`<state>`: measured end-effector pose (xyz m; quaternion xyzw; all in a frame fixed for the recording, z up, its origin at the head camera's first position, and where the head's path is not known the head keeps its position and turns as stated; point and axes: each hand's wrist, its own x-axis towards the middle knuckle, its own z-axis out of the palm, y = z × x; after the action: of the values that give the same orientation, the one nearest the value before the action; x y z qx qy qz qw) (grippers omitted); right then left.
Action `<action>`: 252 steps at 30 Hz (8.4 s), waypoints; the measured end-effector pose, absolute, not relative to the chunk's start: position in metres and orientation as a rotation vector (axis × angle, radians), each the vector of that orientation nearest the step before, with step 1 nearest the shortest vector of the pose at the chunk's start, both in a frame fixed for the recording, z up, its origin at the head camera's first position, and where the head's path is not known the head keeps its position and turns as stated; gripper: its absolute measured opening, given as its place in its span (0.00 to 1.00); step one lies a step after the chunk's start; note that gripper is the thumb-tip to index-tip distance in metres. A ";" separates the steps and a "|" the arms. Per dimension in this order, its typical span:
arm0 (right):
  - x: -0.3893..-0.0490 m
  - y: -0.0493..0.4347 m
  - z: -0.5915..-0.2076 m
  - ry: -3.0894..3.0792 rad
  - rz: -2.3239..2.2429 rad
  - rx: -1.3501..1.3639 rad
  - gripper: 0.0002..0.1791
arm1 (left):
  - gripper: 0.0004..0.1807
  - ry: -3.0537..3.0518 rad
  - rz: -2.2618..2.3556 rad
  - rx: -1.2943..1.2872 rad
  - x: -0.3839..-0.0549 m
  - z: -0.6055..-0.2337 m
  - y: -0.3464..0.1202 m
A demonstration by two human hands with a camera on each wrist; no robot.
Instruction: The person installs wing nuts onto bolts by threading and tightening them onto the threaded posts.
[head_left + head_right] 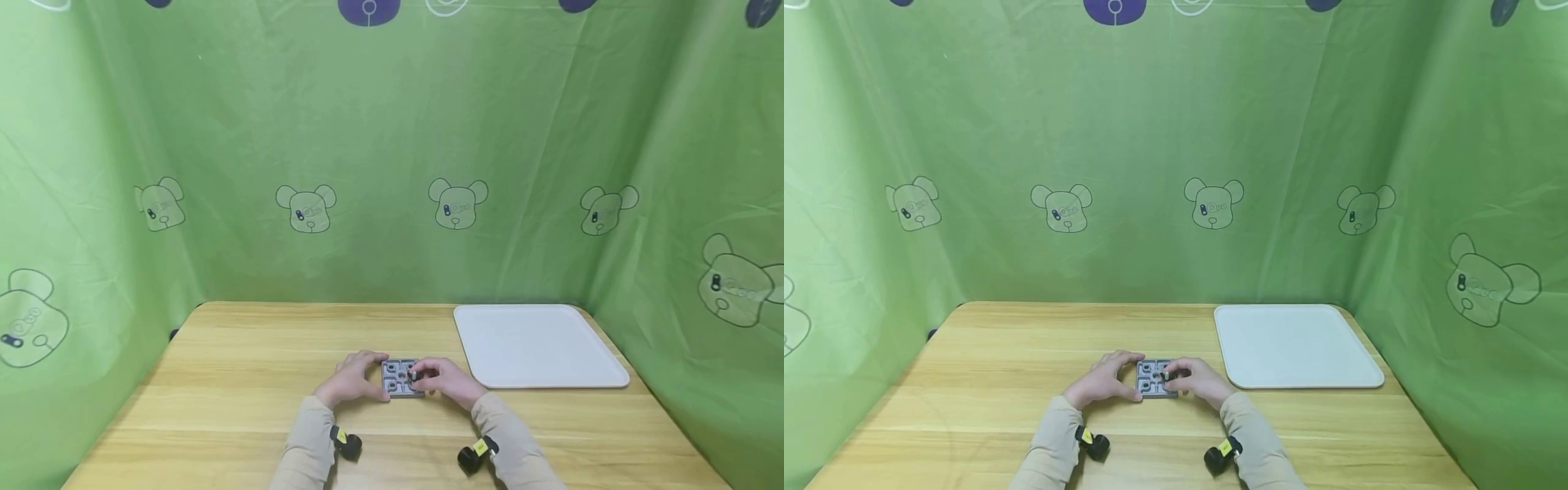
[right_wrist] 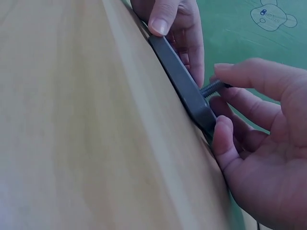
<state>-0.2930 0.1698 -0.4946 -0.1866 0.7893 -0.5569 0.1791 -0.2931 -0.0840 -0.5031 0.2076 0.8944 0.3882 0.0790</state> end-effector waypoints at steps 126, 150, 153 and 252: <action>-0.297 0.171 -0.499 2.264 -1.567 -0.504 0.18 | 0.48 2.674 1.169 0.616 -0.292 -0.503 -0.083; -0.296 0.166 -0.499 2.302 -1.562 -0.506 0.19 | 0.48 2.677 1.149 0.600 -0.293 -0.503 -0.083; -0.296 0.170 -0.498 2.272 -1.557 -0.546 0.19 | 0.48 2.680 1.149 0.602 -0.293 -0.503 -0.082; -0.304 0.178 -0.506 2.301 -1.519 -0.530 0.16 | 0.48 2.681 1.159 0.620 -0.293 -0.503 -0.083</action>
<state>-0.3035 0.1777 -0.5060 -0.1861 0.8081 -0.5336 0.1660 -0.2931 -0.0832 -0.5027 0.2069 0.8952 0.3870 0.0776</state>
